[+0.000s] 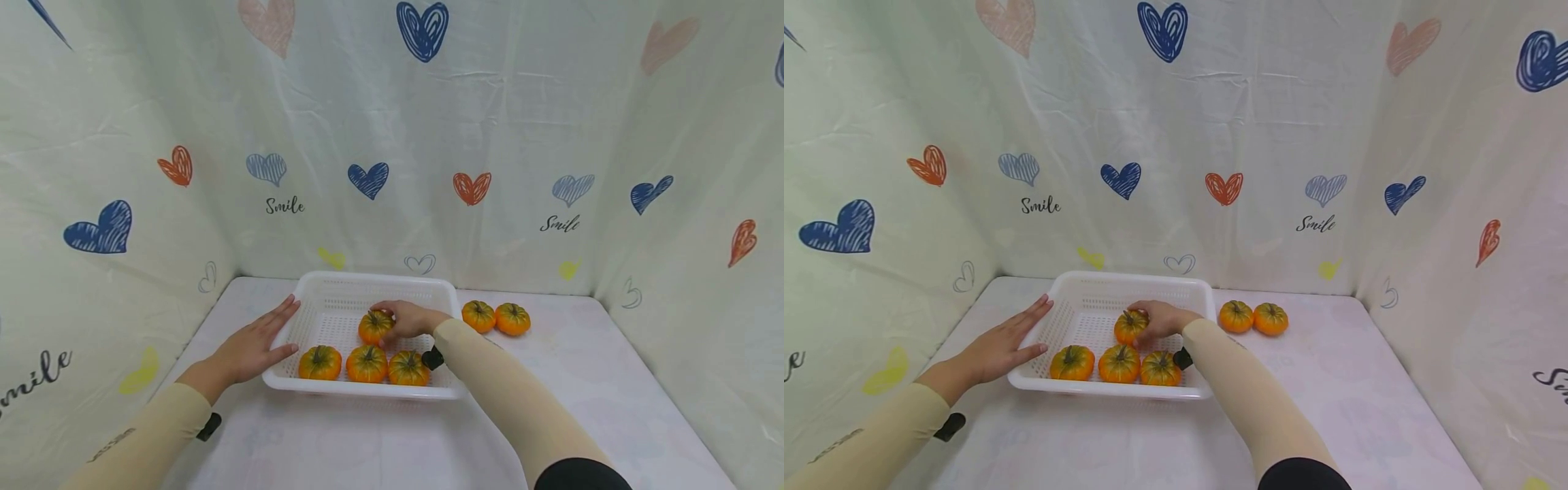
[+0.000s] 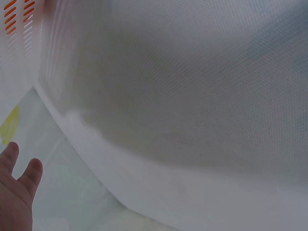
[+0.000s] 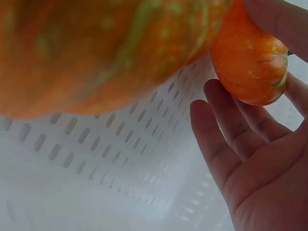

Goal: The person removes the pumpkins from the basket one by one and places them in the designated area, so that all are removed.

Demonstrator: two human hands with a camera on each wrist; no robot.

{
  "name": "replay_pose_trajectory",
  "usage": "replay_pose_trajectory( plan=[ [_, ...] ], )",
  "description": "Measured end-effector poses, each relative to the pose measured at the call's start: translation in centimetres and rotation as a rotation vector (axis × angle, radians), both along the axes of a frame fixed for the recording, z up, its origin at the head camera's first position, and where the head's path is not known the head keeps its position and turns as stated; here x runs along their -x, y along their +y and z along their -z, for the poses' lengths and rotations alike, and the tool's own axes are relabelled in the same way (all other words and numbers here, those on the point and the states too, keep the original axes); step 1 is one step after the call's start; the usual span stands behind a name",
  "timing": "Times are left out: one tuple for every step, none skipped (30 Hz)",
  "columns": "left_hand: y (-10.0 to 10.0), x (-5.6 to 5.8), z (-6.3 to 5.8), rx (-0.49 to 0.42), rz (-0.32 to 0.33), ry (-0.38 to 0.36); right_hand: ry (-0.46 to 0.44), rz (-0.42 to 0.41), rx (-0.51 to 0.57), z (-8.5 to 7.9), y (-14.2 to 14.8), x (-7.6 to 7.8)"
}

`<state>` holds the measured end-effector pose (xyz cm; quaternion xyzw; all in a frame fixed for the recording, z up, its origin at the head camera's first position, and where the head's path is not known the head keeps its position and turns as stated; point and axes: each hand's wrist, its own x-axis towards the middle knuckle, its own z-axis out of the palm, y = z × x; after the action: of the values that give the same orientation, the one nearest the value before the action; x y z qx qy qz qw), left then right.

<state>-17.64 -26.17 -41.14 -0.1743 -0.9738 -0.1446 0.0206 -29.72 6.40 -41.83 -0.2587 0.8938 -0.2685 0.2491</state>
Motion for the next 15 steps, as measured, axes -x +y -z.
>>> replay_pose_trajectory(
  plan=[
    [-0.02,0.02,0.01,0.001,0.002,0.001,0.007,0.0,0.003,-0.05,0.01,0.01],
    [-0.03,0.03,0.0,0.002,0.004,0.003,0.019,-0.002,0.003,-0.1,0.01,0.02],
    [-0.03,0.04,0.0,0.002,0.005,0.004,0.029,-0.005,0.0,-0.14,0.01,0.04],
    [-0.05,0.05,0.04,0.002,0.005,0.004,0.037,-0.007,0.004,-0.19,0.03,0.05],
    [-0.06,0.05,0.07,0.001,0.006,0.005,0.044,-0.006,0.004,-0.23,0.05,0.06],
    [-0.07,0.05,0.1,0.001,0.006,0.005,0.047,-0.002,0.007,-0.26,0.08,0.08],
    [-0.09,0.04,0.13,0.001,0.006,0.005,0.049,0.001,0.014,-0.3,0.11,0.11],
    [-0.1,0.04,0.16,0.001,0.007,0.006,0.052,0.003,0.016,-0.33,0.16,0.14],
    [-0.12,0.05,0.2,0.001,0.007,0.005,0.051,0.008,0.021,-0.37,0.21,0.18],
    [-0.12,0.05,0.19,0.0,0.008,0.005,0.049,0.013,0.028,-0.45,0.27,0.19],
    [-0.12,0.04,0.17,-0.001,0.008,0.004,0.048,0.019,0.033,-0.53,0.33,0.22],
    [-0.12,0.03,0.14,-0.001,0.008,0.003,0.048,0.019,0.039,-0.63,0.4,0.23],
    [-0.1,0.01,0.1,-0.002,0.008,0.003,0.051,0.017,0.045,-0.77,0.47,0.21],
    [-0.09,0.01,0.06,-0.006,0.01,0.005,0.052,0.016,0.049,-0.88,0.55,0.21],
    [-0.05,-0.02,-0.01,-0.009,0.013,0.007,0.051,0.014,0.058,-1.0,0.65,0.2]
  ],
)
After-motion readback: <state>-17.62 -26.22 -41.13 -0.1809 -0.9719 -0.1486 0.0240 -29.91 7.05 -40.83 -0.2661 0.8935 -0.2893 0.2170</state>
